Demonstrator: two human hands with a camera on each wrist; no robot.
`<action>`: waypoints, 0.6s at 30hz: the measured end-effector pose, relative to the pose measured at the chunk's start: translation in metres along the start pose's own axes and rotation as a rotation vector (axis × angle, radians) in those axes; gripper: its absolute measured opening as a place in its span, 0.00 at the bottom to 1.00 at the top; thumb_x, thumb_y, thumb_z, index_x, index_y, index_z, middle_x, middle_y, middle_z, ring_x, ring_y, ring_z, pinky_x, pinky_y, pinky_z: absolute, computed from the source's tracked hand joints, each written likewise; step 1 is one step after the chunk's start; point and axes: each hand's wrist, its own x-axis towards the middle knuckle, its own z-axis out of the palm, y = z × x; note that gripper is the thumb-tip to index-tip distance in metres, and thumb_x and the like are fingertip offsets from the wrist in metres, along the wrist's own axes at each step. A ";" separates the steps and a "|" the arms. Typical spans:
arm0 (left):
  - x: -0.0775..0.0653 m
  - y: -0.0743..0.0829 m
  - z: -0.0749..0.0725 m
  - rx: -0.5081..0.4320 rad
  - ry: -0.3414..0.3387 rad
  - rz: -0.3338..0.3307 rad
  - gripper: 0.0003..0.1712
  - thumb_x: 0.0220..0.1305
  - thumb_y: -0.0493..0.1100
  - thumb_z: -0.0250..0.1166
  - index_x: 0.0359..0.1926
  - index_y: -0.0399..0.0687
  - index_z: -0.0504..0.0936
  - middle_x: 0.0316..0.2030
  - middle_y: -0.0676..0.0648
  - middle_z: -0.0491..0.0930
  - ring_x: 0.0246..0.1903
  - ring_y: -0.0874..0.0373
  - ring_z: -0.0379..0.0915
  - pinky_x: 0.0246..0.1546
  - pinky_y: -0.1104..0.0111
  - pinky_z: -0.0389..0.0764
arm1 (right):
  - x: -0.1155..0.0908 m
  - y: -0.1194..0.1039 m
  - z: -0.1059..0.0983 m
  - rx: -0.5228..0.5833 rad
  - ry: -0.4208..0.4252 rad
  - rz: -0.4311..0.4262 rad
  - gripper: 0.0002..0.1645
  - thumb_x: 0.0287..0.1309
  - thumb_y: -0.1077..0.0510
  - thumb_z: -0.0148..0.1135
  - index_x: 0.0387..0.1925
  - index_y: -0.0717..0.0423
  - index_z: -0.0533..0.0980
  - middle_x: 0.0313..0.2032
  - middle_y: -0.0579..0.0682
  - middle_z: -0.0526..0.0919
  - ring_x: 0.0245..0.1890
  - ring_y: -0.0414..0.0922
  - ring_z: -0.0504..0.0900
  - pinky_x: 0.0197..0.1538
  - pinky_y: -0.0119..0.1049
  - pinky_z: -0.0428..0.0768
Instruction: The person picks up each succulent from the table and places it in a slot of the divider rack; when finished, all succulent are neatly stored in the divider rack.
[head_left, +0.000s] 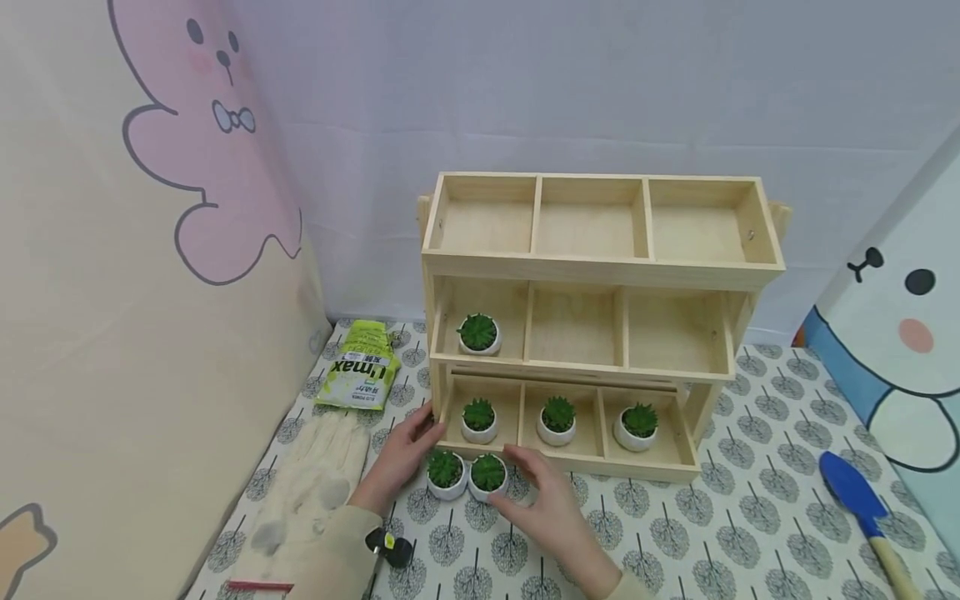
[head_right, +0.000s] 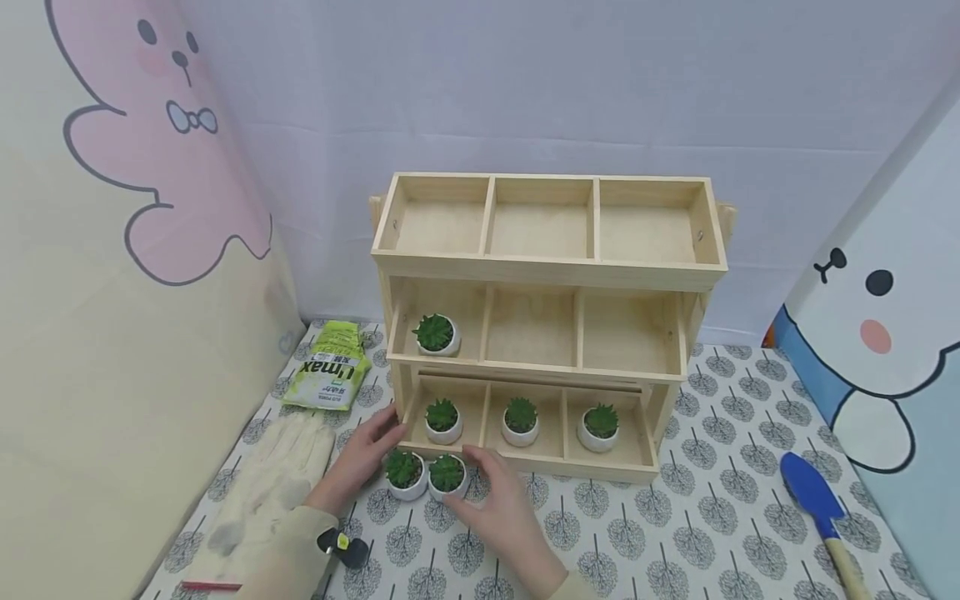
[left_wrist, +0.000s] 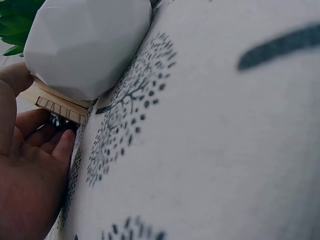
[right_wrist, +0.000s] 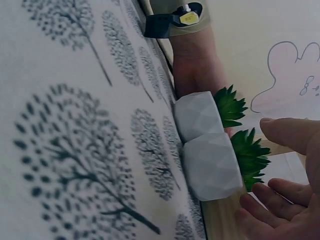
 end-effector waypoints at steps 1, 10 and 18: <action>0.000 0.000 0.000 -0.004 -0.001 0.002 0.39 0.74 0.51 0.67 0.80 0.50 0.64 0.75 0.40 0.66 0.73 0.43 0.64 0.74 0.54 0.63 | -0.001 0.002 0.002 -0.014 0.001 0.005 0.44 0.50 0.55 0.84 0.66 0.62 0.75 0.61 0.51 0.81 0.63 0.50 0.79 0.68 0.44 0.76; -0.001 0.001 0.001 -0.026 -0.003 0.004 0.40 0.73 0.51 0.68 0.80 0.50 0.65 0.75 0.39 0.66 0.72 0.43 0.65 0.74 0.53 0.64 | -0.001 0.008 0.011 -0.158 0.027 0.006 0.42 0.48 0.51 0.85 0.64 0.57 0.77 0.59 0.52 0.83 0.57 0.52 0.83 0.64 0.55 0.79; -0.001 0.004 0.000 -0.021 -0.004 -0.014 0.39 0.74 0.52 0.67 0.80 0.51 0.64 0.75 0.40 0.65 0.73 0.43 0.64 0.75 0.53 0.63 | 0.000 0.010 0.020 -0.183 0.069 0.012 0.40 0.47 0.52 0.85 0.61 0.55 0.79 0.56 0.50 0.85 0.55 0.50 0.84 0.61 0.52 0.82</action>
